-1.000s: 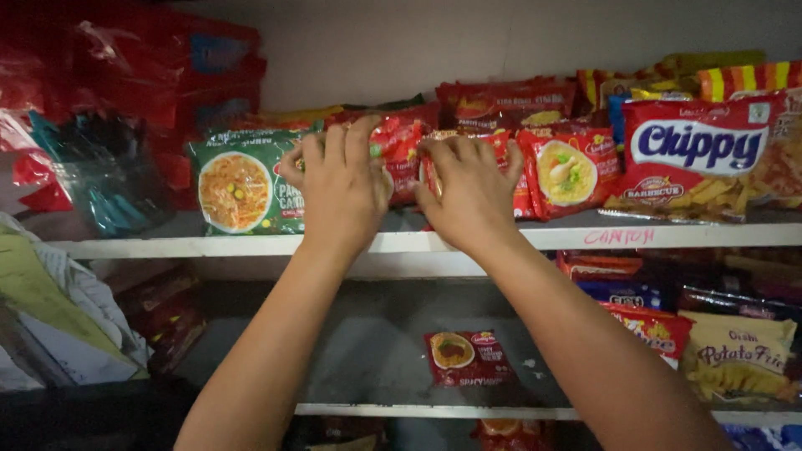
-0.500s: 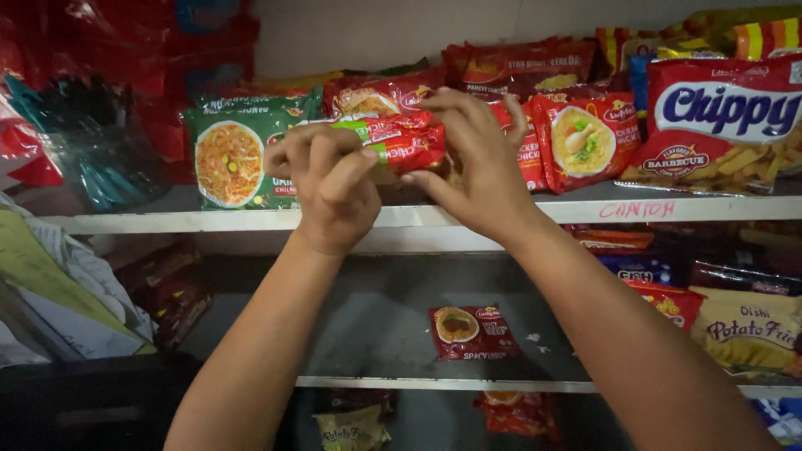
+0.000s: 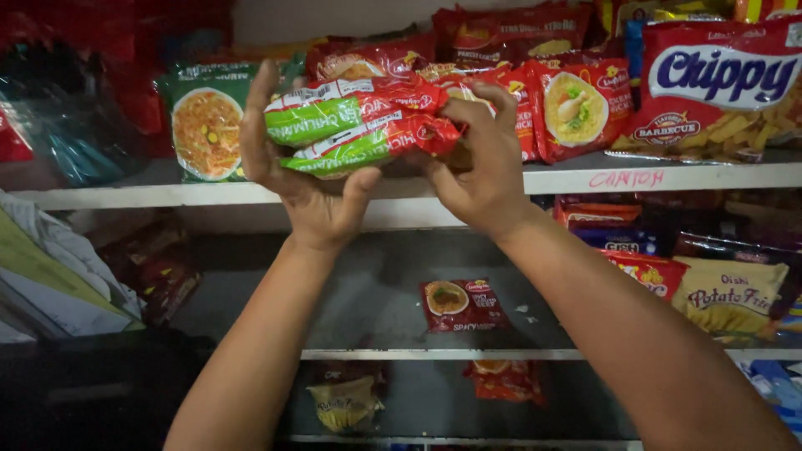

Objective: Organizing various snack bags and instant noodle packets on store shelves.

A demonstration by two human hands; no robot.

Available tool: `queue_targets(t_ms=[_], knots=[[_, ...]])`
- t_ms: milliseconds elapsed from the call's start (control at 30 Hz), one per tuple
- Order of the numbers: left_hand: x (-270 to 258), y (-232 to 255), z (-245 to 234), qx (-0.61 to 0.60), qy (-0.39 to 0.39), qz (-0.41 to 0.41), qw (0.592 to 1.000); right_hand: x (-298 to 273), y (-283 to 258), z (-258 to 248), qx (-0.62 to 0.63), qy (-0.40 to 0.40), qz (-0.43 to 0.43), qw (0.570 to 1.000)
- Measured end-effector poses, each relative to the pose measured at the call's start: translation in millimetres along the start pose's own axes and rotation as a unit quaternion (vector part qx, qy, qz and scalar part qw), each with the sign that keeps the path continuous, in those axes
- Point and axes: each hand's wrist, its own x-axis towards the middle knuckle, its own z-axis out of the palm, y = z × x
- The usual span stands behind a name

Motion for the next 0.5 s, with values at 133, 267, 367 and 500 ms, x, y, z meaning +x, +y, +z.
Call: queue_targets(t_ms=[133, 267, 367, 500], knots=[[-15.0, 6.0, -10.9, 0.027, -0.034, 0.010, 0.999, -9.8, -16.0, -6.6, 0.050, -0.031, -0.012, 0.998], [-26.6, 61.8, -19.0, -0.196, 0.041, -0.099, 0.975, -24.7, -52.7, -23.0, 0.037, -0.012, -0.054, 0.998], [-45.3, 92.5, -16.0, -0.290, 0.056, -0.226, 0.928, -44.1, -63.3, -28.7, 0.141, 0.010, -0.033, 0.989], [-87.3, 99.7, 18.7, -0.090, 0.066, -0.043, 0.993, -93.4, -60.5, -34.6, 0.169, 0.008, -0.011, 0.986]])
